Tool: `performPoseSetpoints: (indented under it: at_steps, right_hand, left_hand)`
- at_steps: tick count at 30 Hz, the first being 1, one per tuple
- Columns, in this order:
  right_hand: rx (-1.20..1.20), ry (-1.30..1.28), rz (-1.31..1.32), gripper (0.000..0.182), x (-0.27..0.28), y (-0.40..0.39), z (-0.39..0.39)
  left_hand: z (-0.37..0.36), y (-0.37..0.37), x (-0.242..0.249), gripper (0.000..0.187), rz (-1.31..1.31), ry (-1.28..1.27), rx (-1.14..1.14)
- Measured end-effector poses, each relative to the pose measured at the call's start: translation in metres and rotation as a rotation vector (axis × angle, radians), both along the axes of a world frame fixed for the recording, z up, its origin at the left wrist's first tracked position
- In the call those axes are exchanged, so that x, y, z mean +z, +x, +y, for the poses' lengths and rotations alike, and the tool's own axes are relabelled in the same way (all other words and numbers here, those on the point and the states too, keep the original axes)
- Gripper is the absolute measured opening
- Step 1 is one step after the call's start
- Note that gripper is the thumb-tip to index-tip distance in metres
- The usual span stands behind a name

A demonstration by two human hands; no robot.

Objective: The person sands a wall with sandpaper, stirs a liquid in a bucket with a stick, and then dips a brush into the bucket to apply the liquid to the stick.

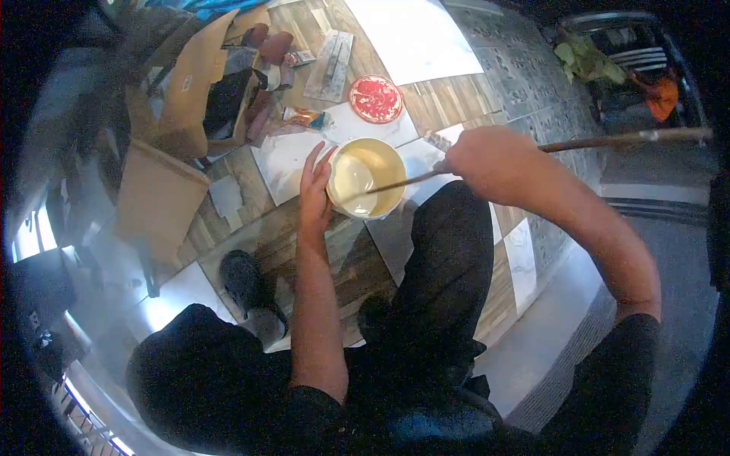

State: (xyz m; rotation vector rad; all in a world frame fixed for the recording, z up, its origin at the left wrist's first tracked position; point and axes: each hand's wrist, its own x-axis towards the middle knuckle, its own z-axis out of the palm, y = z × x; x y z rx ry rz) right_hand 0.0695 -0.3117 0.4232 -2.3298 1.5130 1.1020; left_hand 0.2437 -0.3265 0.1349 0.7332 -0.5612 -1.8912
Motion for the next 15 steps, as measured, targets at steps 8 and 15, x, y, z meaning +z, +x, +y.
performPoseSetpoints:
  at_steps: [8, 15]
  right_hand:
    - [0.071, 0.047, -0.014, 0.027, -0.004, 0.001, 0.010]
    - [0.002, -0.067, -0.080, 0.025, -0.014, -0.016, 0.019]
  left_hand:
    - [-0.002, -0.001, -0.005, 0.048, -0.007, 0.022, 0.001]
    - [-0.003, 0.002, -0.009, 0.048, 0.057, 0.002, -0.015]
